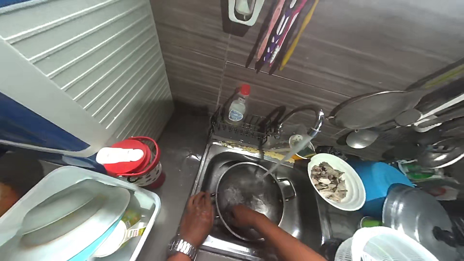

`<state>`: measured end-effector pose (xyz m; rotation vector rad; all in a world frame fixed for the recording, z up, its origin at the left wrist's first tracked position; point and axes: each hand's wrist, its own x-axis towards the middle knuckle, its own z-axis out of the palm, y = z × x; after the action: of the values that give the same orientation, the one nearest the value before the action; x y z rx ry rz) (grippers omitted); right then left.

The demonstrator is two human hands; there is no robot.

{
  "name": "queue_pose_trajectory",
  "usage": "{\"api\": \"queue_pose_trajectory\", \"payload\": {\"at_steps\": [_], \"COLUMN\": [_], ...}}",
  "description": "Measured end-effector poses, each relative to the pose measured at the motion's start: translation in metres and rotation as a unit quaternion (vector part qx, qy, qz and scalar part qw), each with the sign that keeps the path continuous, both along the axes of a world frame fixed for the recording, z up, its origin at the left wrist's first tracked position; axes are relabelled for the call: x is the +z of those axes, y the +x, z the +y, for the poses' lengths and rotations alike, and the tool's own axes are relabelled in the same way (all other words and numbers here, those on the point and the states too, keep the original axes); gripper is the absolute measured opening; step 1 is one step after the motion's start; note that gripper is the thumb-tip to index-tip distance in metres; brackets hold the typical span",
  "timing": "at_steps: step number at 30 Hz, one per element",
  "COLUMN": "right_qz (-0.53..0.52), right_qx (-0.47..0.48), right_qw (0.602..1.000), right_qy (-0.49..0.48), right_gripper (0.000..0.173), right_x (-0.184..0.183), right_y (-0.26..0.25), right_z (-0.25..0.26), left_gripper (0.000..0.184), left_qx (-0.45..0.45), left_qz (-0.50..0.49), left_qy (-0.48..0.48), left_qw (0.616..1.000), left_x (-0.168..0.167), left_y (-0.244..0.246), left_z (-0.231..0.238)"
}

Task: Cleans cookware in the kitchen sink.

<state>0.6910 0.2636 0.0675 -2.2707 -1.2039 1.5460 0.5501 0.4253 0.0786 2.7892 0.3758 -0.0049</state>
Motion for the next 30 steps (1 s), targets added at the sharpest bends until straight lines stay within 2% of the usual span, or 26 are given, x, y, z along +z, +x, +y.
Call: {"api": "queue_pose_trajectory", "payload": {"at_steps": [2, 6, 10, 12, 15, 18, 21, 24, 27, 30], "right_qz": [-0.025, -0.124, -0.097, -0.122, -0.192, -0.177, -0.134, -0.169, -0.233, -0.191], "right_qx": [-0.014, -0.138, -0.087, -0.071, -0.105, -0.132, -0.072, -0.096, -0.182, -0.159], "right_qw": [1.000, 0.981, 0.991, 0.990, 0.975, 0.974, 0.988, 0.980, 0.955, 0.969], "right_qy": [0.012, 0.057, 0.000, 0.012, 0.046, 0.054, 0.019, -0.038, -0.034, 0.009], "right_gripper": [0.036, 0.040, 0.043, 0.040, 0.039, 0.041, 0.035, 0.037, 0.043, 0.049], "right_x": [-0.001, -0.011, -0.006, -0.009, -0.017, -0.021, -0.014, -0.010, -0.009, -0.014], "right_y": [0.005, 0.025, -0.008, -0.014, 0.013, 0.016, -0.013, 0.003, 0.035, 0.016], "right_z": [0.008, 0.043, 0.004, -0.021, -0.002, 0.020, -0.016, -0.052, -0.020, 0.007], "left_gripper": [0.053, 0.049, 0.049, 0.040, 0.033, 0.033, 0.031, 0.031, 0.034, 0.033], "left_qx": [-0.002, 0.001, -0.012, -0.029, -0.048, -0.050, -0.053, -0.062, -0.061, -0.059], "left_qz": [0.007, 0.020, 0.032, 0.032, 0.044, 0.064, 0.065, 0.051, 0.046, 0.050], "left_qy": [0.002, 0.010, 0.015, 0.010, 0.007, 0.000, -0.009, -0.016, -0.020, -0.021], "left_qw": [1.000, 1.000, 0.999, 0.999, 0.998, 0.997, 0.996, 0.997, 0.997, 0.997], "left_x": [-0.002, 0.001, 0.002, 0.003, 0.006, 0.008, 0.006, 0.006, 0.007, 0.005], "left_y": [0.000, 0.001, 0.000, 0.000, 0.001, 0.001, 0.001, 0.000, 0.001, 0.000], "left_z": [0.000, -0.002, 0.000, 0.001, 0.002, 0.003, 0.004, 0.003, 0.005, 0.004]}}
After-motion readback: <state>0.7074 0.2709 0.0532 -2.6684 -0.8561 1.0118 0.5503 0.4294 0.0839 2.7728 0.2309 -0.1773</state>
